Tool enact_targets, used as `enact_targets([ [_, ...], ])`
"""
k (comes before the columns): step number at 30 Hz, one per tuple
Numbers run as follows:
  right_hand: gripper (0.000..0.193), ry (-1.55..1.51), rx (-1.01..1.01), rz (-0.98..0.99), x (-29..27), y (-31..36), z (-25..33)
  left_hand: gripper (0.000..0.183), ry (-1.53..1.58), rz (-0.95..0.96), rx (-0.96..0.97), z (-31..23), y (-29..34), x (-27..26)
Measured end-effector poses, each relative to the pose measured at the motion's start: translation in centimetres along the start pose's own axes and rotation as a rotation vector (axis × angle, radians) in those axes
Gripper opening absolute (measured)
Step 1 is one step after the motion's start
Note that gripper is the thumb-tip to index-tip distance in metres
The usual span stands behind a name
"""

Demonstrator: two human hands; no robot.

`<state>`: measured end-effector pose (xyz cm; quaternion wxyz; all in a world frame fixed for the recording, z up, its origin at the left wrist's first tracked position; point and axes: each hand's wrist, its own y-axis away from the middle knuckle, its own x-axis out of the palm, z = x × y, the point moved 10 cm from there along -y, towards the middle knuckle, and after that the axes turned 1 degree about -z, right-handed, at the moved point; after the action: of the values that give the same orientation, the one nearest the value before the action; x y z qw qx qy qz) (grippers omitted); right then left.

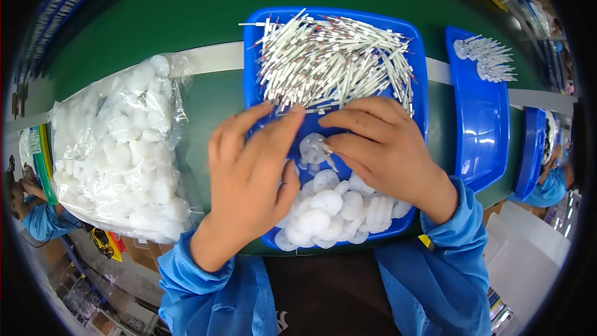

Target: The person inserts thin white sticks into small white cotton pads held in their left hand. They repeatedly pick up a stick from a blue tray and push it into the center of a cotton pad, then place the assembled unit into a separate blue tray. The process is continuous and repetitive throughout the clip.

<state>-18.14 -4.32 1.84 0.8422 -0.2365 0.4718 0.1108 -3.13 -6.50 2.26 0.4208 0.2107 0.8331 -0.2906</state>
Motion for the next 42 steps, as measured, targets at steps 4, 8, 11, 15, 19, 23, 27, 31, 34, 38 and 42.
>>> enact_targets([
  [4, 0.021, -0.01, 0.042, 0.011, -0.7, -0.5, 0.2, 0.053, -0.054, 0.024, 0.021, -0.4, 0.1, 1.1],
  [8, 0.022, -0.026, 0.052, -0.003, -0.5, -0.3, -0.2, 0.028, -0.006, 0.05, -0.002, -0.3, -0.3, 1.3],
  [11, 0.022, -0.062, 0.057, -0.005, -0.4, -0.4, 0.0, 0.019, -0.022, 0.048, 0.0, -0.1, -0.4, 1.5],
  [15, 0.02, -0.047, 0.038, -0.004, 0.2, -0.5, 0.3, 0.014, -0.025, 0.065, 0.012, 0.1, -0.5, 1.7],
  [19, 0.016, 0.015, 0.023, -0.002, 0.3, -0.4, 0.7, 0.013, -0.045, 0.059, 0.029, -0.3, -0.6, 1.7],
  [23, 0.015, 0.047, 0.053, 0.034, 0.5, -0.4, 0.7, 0.015, -0.055, 0.053, 0.034, -0.3, -0.7, 1.7],
  [27, 0.02, -0.065, 0.147, -0.021, -1.2, 0.2, -0.7, 0.017, -0.017, -0.004, -0.029, 0.4, -0.2, 1.0],
  [31, 0.022, -0.082, 0.184, -0.015, -1.7, 1.2, -0.6, 0.018, -0.031, -0.015, -0.035, -0.3, 0.4, 0.8],
  [34, 0.019, -0.003, 0.172, -0.04, -1.1, 0.7, 0.1, 0.019, 0.005, 0.011, -0.013, -1.0, 0.7, 0.8],
  [38, 0.02, 0.011, 0.188, -0.015, -0.7, 0.4, -0.4, 0.017, 0.05, 0.028, -0.011, -0.9, 0.9, 0.2],
  [42, 0.019, 0.025, 0.139, -0.011, -0.5, -0.1, -0.3, 0.015, 0.06, 0.029, -0.016, -0.4, 0.5, 0.0],
])
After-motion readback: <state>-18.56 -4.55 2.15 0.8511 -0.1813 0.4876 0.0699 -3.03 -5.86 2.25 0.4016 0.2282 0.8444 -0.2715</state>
